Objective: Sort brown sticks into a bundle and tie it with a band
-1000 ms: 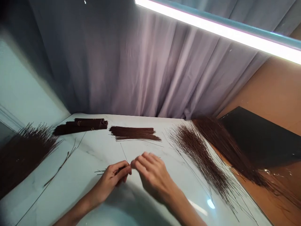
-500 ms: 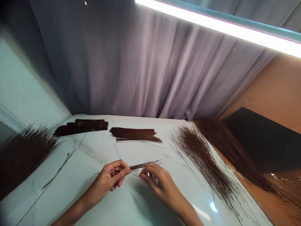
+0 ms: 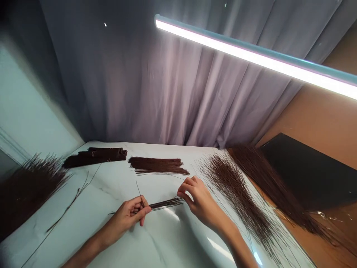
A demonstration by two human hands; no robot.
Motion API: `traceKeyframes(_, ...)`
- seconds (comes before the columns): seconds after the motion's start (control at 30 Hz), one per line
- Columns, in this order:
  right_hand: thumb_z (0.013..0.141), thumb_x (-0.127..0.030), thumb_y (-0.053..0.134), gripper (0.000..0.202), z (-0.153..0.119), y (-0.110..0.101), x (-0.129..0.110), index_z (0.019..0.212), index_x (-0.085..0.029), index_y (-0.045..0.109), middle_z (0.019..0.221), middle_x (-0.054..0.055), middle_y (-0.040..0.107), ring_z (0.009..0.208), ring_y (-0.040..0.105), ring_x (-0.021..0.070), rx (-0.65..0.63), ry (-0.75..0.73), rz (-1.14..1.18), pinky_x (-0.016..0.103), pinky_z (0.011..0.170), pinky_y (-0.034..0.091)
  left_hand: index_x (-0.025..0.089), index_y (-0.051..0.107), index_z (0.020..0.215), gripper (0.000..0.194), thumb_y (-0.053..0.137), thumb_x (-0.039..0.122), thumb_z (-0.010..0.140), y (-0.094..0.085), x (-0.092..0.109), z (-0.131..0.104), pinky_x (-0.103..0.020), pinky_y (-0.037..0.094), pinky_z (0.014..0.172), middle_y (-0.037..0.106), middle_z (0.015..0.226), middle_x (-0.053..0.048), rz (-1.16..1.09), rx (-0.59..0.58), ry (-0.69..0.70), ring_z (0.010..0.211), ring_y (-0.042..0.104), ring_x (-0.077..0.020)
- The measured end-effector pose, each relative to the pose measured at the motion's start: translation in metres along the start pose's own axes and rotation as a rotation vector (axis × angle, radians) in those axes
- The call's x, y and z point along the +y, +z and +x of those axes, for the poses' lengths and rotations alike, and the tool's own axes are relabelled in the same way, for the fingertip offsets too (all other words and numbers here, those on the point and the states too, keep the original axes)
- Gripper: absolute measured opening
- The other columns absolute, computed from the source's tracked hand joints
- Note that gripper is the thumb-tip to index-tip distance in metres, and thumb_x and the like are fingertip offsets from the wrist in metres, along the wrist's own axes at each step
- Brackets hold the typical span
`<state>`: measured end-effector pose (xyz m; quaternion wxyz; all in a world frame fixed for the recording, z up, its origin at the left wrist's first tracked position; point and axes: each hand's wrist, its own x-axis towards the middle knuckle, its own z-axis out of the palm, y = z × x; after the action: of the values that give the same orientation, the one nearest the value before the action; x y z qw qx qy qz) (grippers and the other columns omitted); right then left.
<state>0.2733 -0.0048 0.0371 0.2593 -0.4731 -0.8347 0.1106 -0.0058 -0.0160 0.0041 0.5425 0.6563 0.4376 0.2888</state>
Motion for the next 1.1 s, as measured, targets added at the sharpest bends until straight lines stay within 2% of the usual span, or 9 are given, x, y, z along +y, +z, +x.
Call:
traceKeyframes(0.13, 0.102, -0.013, 0.047, 0.028, 0.006, 0.015, -0.028, 0.124, -0.022, 0.062, 0.117, 0.012, 0.061, 0.107, 0.055, 0.0252, 0.295, -0.151, -0.187, 0.042, 0.089, 0.050, 0.019, 0.058, 0.083, 0.030, 0.056, 0.045, 0.098, 0.002, -0.006, 0.002, -0.024, 0.035, 0.062, 0.057, 0.065, 0.004, -0.006, 0.018, 0.001, 0.066, 0.050, -0.0135)
traceKeyframes(0.27, 0.101, -0.011, 0.049, 0.036, 0.023, 0.033, -0.068, 0.132, -0.025, 0.060, 0.135, 0.008, 0.057, 0.116, 0.053, 0.0244, 0.154, -0.510, -0.408, 0.039, 0.096, 0.048, 0.019, 0.057, 0.073, 0.034, 0.058, 0.045, 0.095, 0.009, -0.017, 0.004, -0.025, 0.035, 0.062, 0.055, 0.062, 0.004, -0.003, 0.048, 0.022, 0.063, 0.052, -0.0140)
traceKeyframes(0.37, 0.099, -0.018, 0.057, 0.020, 0.032, 0.046, -0.069, 0.117, -0.018, 0.067, 0.130, 0.009, 0.061, 0.108, 0.054, 0.0248, 0.187, -0.588, -0.556, 0.039, 0.098, 0.046, 0.019, 0.056, 0.072, 0.036, 0.063, 0.048, 0.091, 0.009, -0.023, 0.006, -0.025, 0.036, 0.060, 0.055, 0.060, 0.004, -0.042, 0.083, 0.024, 0.060, 0.049, -0.0134)
traceKeyframes(0.5, 0.092, -0.015, 0.066, 0.005, 0.028, 0.058, -0.041, 0.096, -0.018, 0.068, 0.108, 0.007, 0.066, 0.093, 0.055, 0.0237, 0.225, -0.403, -0.551, 0.040, 0.090, 0.046, 0.019, 0.060, 0.080, 0.038, 0.061, 0.055, 0.091, 0.005, -0.022, 0.009, -0.022, 0.031, 0.053, 0.054, 0.058, 0.004, -0.059, 0.111, 0.002, 0.057, 0.043, -0.0120)
traceKeyframes(0.63, 0.092, -0.006, 0.057, 0.023, 0.013, 0.055, -0.033, 0.103, -0.022, 0.070, 0.103, 0.006, 0.067, 0.087, 0.054, 0.0232, 0.331, -0.278, -0.420, 0.038, 0.080, 0.045, 0.019, 0.059, 0.080, 0.041, 0.060, 0.058, 0.092, 0.003, -0.014, 0.006, -0.021, 0.026, 0.048, 0.054, 0.059, 0.003, -0.045, 0.114, -0.025, 0.056, 0.040, -0.0112)
traceKeyframes(0.73, 0.096, -0.008, 0.053, 0.036, -0.005, 0.049, -0.046, 0.124, -0.026, 0.065, 0.108, 0.008, 0.066, 0.091, 0.057, 0.0229, 0.518, -0.142, -0.182, 0.037, 0.080, 0.046, 0.019, 0.057, 0.082, 0.040, 0.058, 0.058, 0.094, 0.002, -0.010, 0.004, -0.019, 0.026, 0.049, 0.052, 0.062, 0.004, -0.103, 0.127, -0.013, 0.058, 0.038, -0.0103)
traceKeyframes(0.83, 0.098, -0.025, 0.058, 0.013, -0.022, 0.061, -0.062, 0.107, -0.024, 0.067, 0.084, 0.003, 0.063, 0.075, 0.057, 0.0196, 0.664, 0.208, 0.250, 0.032, 0.069, 0.046, 0.020, 0.053, 0.083, 0.040, 0.055, 0.058, 0.096, 0.006, -0.012, 0.005, -0.018, 0.022, 0.045, 0.050, 0.063, 0.006, -0.193, 0.130, 0.005, 0.052, 0.031, -0.0076)
traceKeyframes(0.93, 0.095, -0.048, 0.060, 0.028, -0.025, 0.088, -0.074, 0.097, -0.021, 0.069, 0.083, 0.004, 0.067, 0.071, 0.060, 0.0188, 0.485, 0.493, 0.715, 0.029, 0.063, 0.046, 0.021, 0.053, 0.084, 0.039, 0.054, 0.058, 0.096, 0.017, -0.015, 0.005, -0.017, 0.024, 0.041, 0.053, 0.062, 0.006, -0.211, 0.104, 0.030, 0.045, 0.031, -0.0057)
traceKeyframes(1.1, 0.090, -0.058, 0.062, 0.043, -0.009, 0.098, -0.075, 0.075, -0.018, 0.067, 0.076, 0.004, 0.065, 0.073, 0.059, 0.0182, 0.343, 0.485, 0.979, 0.028, 0.069, 0.047, 0.021, 0.059, 0.089, 0.038, 0.051, 0.056, 0.098, 0.026, -0.010, 0.001, -0.020, 0.041, 0.046, 0.063, 0.068, 0.002, -0.143, 0.040, 0.043, 0.050, 0.049, -0.0100)
